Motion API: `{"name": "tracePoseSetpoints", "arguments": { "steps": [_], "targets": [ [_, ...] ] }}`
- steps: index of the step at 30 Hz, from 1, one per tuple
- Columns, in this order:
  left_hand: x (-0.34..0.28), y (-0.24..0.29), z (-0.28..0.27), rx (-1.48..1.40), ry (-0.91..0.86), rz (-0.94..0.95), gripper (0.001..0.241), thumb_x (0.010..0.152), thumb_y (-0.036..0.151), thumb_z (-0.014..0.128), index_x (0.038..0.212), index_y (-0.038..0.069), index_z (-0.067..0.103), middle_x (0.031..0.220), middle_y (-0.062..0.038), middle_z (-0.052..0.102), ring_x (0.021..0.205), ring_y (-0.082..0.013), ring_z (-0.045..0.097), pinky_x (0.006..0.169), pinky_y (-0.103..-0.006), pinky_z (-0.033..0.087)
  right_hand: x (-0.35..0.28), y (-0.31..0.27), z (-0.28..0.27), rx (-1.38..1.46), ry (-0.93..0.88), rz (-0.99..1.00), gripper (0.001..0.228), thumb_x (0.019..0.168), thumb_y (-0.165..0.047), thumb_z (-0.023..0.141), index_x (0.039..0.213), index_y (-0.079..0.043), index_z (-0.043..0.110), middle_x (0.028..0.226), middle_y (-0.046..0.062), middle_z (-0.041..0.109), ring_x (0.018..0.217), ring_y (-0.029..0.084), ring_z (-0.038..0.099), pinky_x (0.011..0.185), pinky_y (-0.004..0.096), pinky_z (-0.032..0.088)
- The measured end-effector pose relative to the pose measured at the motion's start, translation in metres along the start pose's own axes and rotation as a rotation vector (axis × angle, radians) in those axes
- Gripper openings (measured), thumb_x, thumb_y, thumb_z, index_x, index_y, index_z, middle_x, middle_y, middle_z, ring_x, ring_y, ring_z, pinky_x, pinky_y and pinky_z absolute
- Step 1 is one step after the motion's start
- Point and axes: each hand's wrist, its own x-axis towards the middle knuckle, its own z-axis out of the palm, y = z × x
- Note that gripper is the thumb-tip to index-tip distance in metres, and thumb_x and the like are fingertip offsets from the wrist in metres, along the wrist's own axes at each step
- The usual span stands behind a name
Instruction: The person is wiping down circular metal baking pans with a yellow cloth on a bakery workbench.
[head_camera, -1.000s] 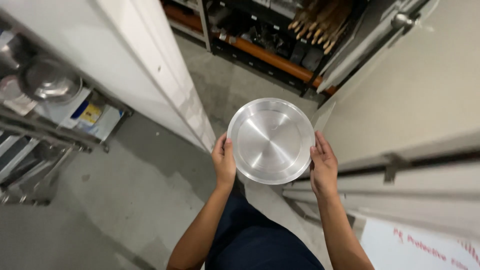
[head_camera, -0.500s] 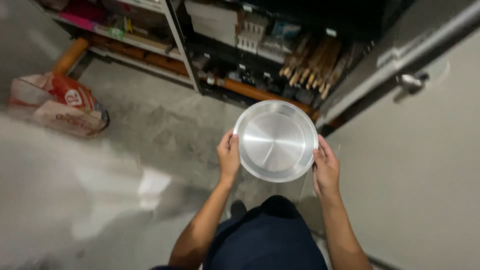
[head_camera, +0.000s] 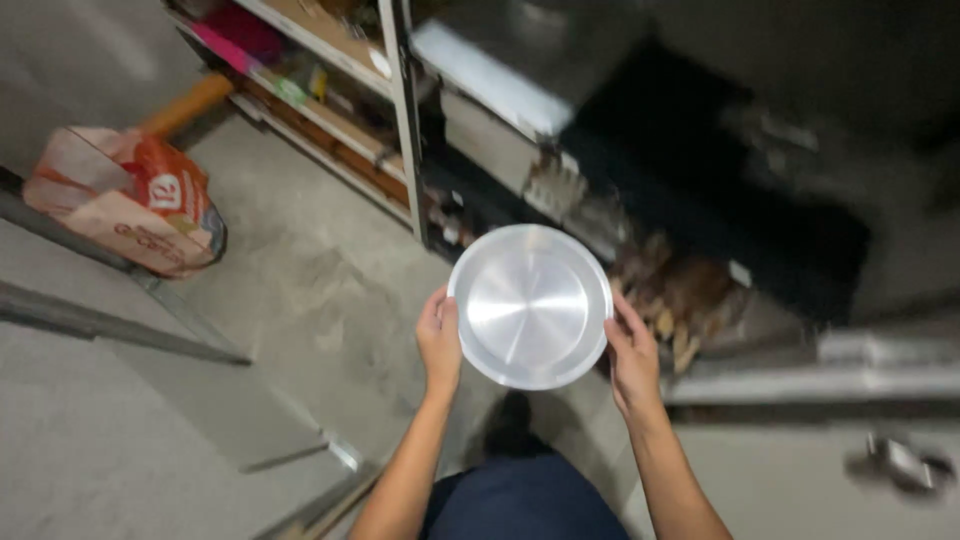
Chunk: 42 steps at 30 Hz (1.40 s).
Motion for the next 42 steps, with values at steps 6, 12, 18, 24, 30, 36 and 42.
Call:
{"name": "tracePoseSetpoints", "arguments": {
  "steps": [6, 12, 18, 24, 30, 36, 42],
  "targets": [
    [0.075, 0.021, 0.055, 0.045, 0.066, 0.008, 0.029, 0.106, 0.014, 0.056, 0.126, -0.006, 0.063, 0.114, -0.009, 0.073, 0.103, -0.0132, 0.068, 0.091, -0.0271, 0.053, 0.119, -0.022, 0.001, -0.197, -0.116, -0.031, 0.046, 0.102, -0.014, 0.062, 0.146, -0.002, 0.056, 0.132, 0.009, 0.067, 0.115, 0.016, 0.063, 0.097, 0.031, 0.053],
    [0.148, 0.028, 0.076, -0.002, 0.074, -0.021, 0.030, 0.107, 0.015, 0.057, 0.126, -0.006, 0.066, 0.107, -0.008, 0.074, 0.093, -0.0107, 0.067, 0.083, -0.0250, 0.053, 0.182, -0.065, 0.050, -0.392, -0.146, 0.092, 0.047, 0.105, -0.018, 0.060, 0.147, 0.001, 0.051, 0.099, 0.008, 0.072, 0.065, 0.014, 0.055, 0.053, 0.029, 0.041],
    [0.253, 0.010, 0.088, -0.133, -0.048, 0.020, 0.029, 0.106, 0.015, 0.057, 0.126, -0.005, 0.064, 0.103, -0.006, 0.074, 0.090, -0.0095, 0.067, 0.081, -0.0241, 0.053, 0.273, -0.045, 0.070, -0.322, -0.182, -0.011, 0.046, 0.101, -0.015, 0.063, 0.143, 0.002, 0.058, 0.102, 0.006, 0.073, 0.071, 0.010, 0.061, 0.061, 0.025, 0.049],
    [0.340, 0.022, 0.104, 0.020, -0.233, 0.022, 0.038, 0.103, 0.014, 0.061, 0.137, -0.002, 0.060, 0.087, 0.000, 0.069, 0.078, -0.0052, 0.061, 0.073, -0.0208, 0.049, 0.340, -0.047, 0.102, -0.269, -0.099, 0.004, 0.044, 0.100, -0.017, 0.060, 0.140, 0.001, 0.058, 0.107, 0.004, 0.073, 0.083, 0.009, 0.066, 0.068, 0.025, 0.052],
    [0.385, -0.007, 0.128, -0.220, -0.379, 0.007, 0.056, 0.098, 0.005, 0.065, 0.150, -0.003, 0.046, 0.089, 0.003, 0.057, 0.079, -0.0039, 0.054, 0.071, -0.0173, 0.046, 0.398, -0.061, 0.100, -0.464, -0.067, -0.030, 0.043, 0.103, -0.016, 0.061, 0.143, 0.000, 0.059, 0.110, 0.009, 0.073, 0.088, 0.015, 0.065, 0.071, 0.030, 0.052],
    [0.426, -0.013, 0.167, -0.174, -0.439, 0.114, 0.065, 0.090, 0.002, 0.073, 0.148, -0.005, 0.045, 0.109, -0.004, 0.058, 0.086, -0.0068, 0.057, 0.065, -0.0221, 0.050, 0.492, -0.068, 0.059, -0.629, 0.016, -0.076, 0.043, 0.100, -0.016, 0.058, 0.141, -0.003, 0.057, 0.126, 0.009, 0.068, 0.112, 0.019, 0.065, 0.089, 0.035, 0.054],
    [0.499, -0.041, 0.197, 0.186, -0.401, 0.329, 0.070, 0.084, 0.015, 0.083, 0.143, -0.006, 0.051, 0.106, -0.009, 0.061, 0.087, -0.0157, 0.065, 0.069, -0.0266, 0.059, 0.544, -0.094, 0.073, -0.570, 0.085, -0.058, 0.046, 0.101, -0.017, 0.057, 0.145, -0.006, 0.053, 0.133, 0.010, 0.064, 0.113, 0.021, 0.062, 0.088, 0.037, 0.052]
  ]
}}
